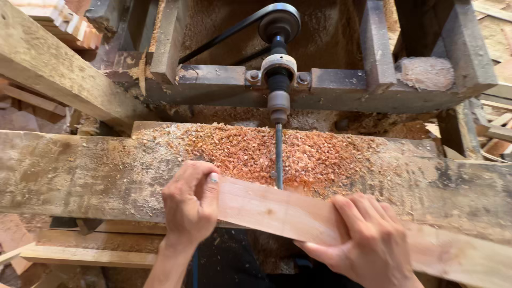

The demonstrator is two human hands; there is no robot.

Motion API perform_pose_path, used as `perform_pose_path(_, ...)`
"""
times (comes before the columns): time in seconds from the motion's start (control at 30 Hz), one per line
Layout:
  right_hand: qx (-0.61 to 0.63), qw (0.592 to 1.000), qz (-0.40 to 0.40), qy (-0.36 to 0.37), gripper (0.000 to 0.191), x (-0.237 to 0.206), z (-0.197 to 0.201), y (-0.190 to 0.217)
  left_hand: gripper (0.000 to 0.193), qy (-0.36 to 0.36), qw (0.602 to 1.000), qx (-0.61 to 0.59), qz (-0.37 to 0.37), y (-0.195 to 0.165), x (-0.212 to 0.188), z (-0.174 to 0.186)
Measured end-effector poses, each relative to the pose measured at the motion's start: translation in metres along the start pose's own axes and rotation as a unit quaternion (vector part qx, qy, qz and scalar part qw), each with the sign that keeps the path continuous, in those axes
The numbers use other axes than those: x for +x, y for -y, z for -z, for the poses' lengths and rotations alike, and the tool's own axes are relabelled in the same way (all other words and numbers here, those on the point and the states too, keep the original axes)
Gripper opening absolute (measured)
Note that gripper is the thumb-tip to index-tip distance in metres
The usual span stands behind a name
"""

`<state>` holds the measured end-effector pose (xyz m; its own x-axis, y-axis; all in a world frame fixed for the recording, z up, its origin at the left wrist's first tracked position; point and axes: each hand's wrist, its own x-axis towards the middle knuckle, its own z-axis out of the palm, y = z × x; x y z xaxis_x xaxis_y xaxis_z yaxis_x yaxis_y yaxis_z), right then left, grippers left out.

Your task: The person uses a foot-powered drill press to bore a series of holes along a marked line on a wooden plank. They repeatedly position the plank under the drill bit, operate the pedal to lower the bit, and advance the plank to create overlapping holes that form elongated slots.

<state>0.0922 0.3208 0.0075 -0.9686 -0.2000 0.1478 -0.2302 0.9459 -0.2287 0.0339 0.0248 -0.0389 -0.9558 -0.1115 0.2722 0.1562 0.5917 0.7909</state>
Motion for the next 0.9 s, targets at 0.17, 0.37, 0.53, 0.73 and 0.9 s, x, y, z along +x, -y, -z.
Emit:
perform_pose_path(0.17, -0.003, 1.000, -0.008, -0.005, 0.082, -0.006, -0.004, -0.004, 0.008, -0.018, 0.997, 0.005, -0.071, -0.001, 0.005, -0.003)
perform_pose_path(0.37, 0.016, 0.999, -0.001, -0.031, 0.076, 0.001, 0.004, 0.002, 0.010, -0.003, 1.000, 0.013, -0.019, -0.009, 0.007, -0.002)
perform_pose_path(0.53, 0.010, 0.999, 0.002, -0.047, 0.076, 0.008, 0.014, 0.013, 0.010, -0.006, 0.999, 0.014, -0.034, -0.014, 0.009, -0.001)
perform_pose_path(0.73, 0.006, 0.998, 0.001, -0.056, 0.077, 0.009, 0.012, 0.010, 0.010, -0.005, 1.000, 0.010, -0.019, -0.018, 0.013, -0.002)
perform_pose_path(0.9, -0.003, 1.000, -0.007, -0.029, 0.081, 0.007, 0.010, 0.008, 0.009, -0.004, 0.999, 0.003, -0.049, -0.017, 0.014, -0.002)
